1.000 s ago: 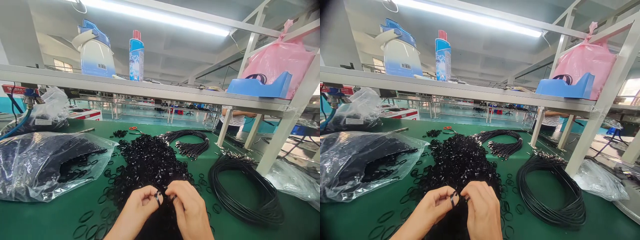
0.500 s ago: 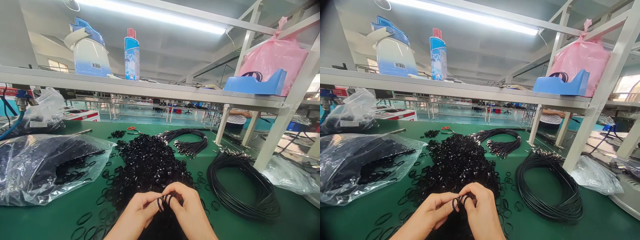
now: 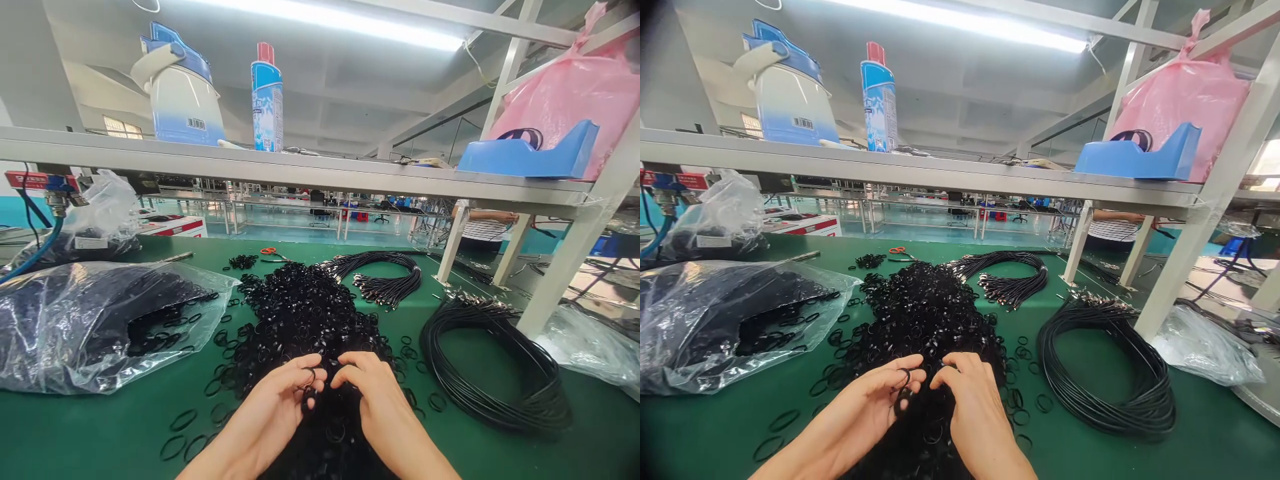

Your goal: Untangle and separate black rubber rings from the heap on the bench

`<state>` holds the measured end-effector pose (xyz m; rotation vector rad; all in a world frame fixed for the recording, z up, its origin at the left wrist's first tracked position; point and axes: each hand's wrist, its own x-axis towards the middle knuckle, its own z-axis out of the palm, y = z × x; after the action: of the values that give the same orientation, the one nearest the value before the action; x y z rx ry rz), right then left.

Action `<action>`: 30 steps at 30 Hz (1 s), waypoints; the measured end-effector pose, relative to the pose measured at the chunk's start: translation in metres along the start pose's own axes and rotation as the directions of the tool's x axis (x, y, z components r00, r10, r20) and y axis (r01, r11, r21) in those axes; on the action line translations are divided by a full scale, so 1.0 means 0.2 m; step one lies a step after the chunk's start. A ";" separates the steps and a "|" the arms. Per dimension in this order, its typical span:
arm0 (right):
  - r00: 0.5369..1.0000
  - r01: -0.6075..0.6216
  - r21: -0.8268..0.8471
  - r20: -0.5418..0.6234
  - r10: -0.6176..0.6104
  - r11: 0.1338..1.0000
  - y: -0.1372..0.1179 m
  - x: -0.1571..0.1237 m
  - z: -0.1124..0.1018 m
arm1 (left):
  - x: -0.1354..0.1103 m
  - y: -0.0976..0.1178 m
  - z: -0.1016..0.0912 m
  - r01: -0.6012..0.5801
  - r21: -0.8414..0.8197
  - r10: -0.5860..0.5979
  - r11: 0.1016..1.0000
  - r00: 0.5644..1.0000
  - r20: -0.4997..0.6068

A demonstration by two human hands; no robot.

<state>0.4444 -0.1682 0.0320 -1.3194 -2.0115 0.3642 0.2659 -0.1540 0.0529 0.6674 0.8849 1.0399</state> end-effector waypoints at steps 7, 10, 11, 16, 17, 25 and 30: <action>0.993 -0.116 0.273 0.005 0.119 0.955 -0.12 0.03 -0.02 | 0.01 0.01 -0.01 0.019 -0.047 -0.016 0.999 0.998 0.067; 0.987 -0.159 0.303 0.016 0.162 0.940 -0.12 0.02 0.01 | 0.01 0.00 -0.01 0.008 -0.012 -0.006 1.000 0.992 0.128; 0.985 -0.167 0.303 0.011 0.172 0.938 -0.12 0.02 0.02 | 0.01 0.00 -0.01 0.000 0.004 -0.001 1.000 0.990 0.138; 0.978 -0.186 0.383 -0.018 0.209 0.905 -0.11 0.02 0.01 | -0.01 0.00 0.01 -0.054 0.114 0.043 0.992 0.994 0.103; 0.977 -0.183 0.402 -0.027 0.212 0.897 -0.11 0.02 0.00 | -0.01 0.00 0.01 -0.067 0.149 0.054 0.987 0.995 0.089; 0.960 -0.249 0.481 0.007 0.281 0.841 -0.09 0.03 -0.01 | 0.02 0.00 -0.03 -0.173 0.434 0.160 0.884 0.985 0.066; 0.946 -0.261 0.531 -0.026 0.323 0.806 -0.07 0.05 0.00 | 0.03 -0.01 -0.03 -0.224 0.443 0.236 0.868 0.971 0.031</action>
<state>0.4329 -0.1662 0.0439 -1.2532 -1.4555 0.8915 0.2627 -0.1490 0.0465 1.1718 1.0977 1.0656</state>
